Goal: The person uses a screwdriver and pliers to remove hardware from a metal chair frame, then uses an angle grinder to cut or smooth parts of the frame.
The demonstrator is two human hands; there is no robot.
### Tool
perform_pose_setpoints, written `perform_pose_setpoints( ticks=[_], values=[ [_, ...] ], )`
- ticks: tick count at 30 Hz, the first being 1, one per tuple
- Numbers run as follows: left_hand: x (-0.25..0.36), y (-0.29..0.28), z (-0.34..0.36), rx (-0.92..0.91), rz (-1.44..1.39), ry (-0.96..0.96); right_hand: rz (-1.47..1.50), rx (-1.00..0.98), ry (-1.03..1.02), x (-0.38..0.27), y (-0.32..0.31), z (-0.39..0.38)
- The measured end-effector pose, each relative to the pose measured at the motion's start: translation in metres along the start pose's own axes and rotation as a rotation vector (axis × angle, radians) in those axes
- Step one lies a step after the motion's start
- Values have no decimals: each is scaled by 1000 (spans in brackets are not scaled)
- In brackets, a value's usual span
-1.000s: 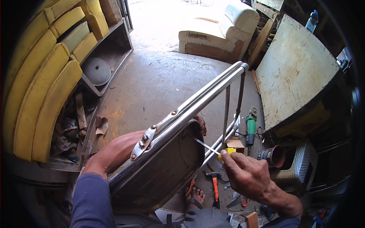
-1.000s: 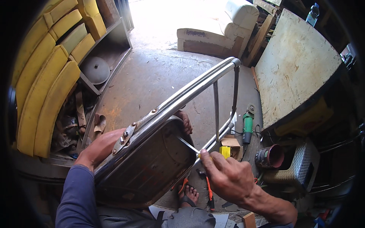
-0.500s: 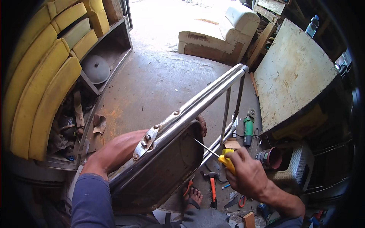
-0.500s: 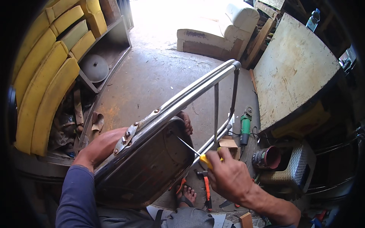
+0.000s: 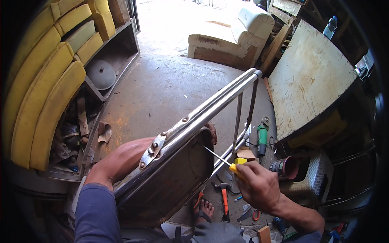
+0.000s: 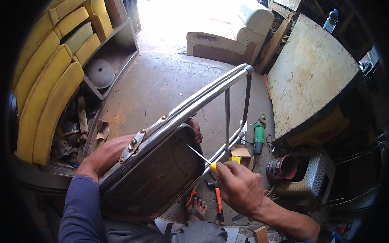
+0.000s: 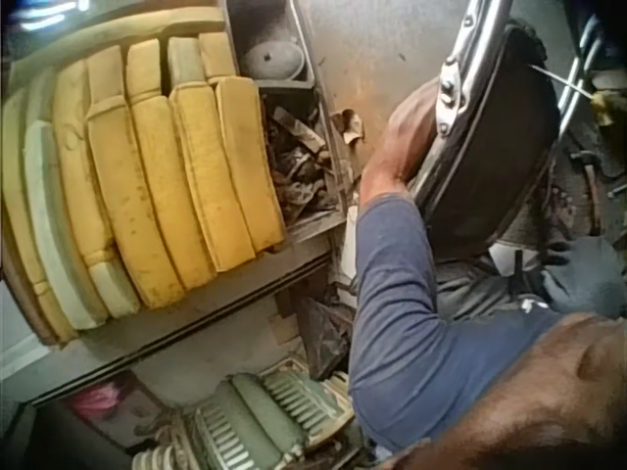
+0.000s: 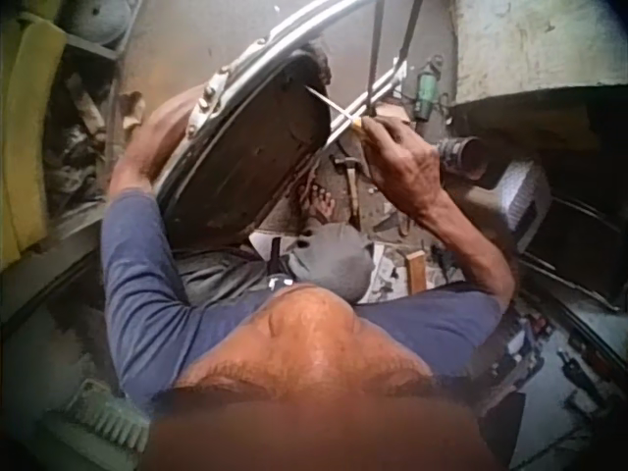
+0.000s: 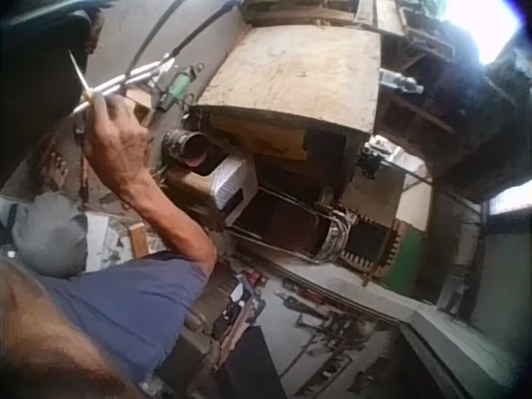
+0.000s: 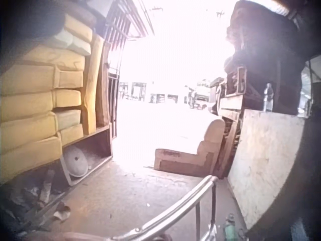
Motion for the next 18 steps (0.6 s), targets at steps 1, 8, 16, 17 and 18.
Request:
perform_pose_setpoints(
  ticks=[1,8,16,17,18],
  values=[
    [0,0,2,-4,0,4,-125,68,-75,-7,0,-5],
    [1,5,5,-22,9,9,873,-225,705,38,20,-7],
    [7,7,6,-29,9,31,164,-17,86,-4,1,0],
    [8,7,8,-34,12,33,411,-50,243,6,4,4],
    [7,8,9,-38,9,32,554,-101,401,14,5,7]
  ],
)
Point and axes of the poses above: each hand's wrist, its own z-axis towards the middle knuckle, its own y-axis out of the palm, x = y × z, the point moved 6 cm from there along z, towards the middle knuckle, and after that the axes turned 2 degrees about -z, right-handed, at the moved point
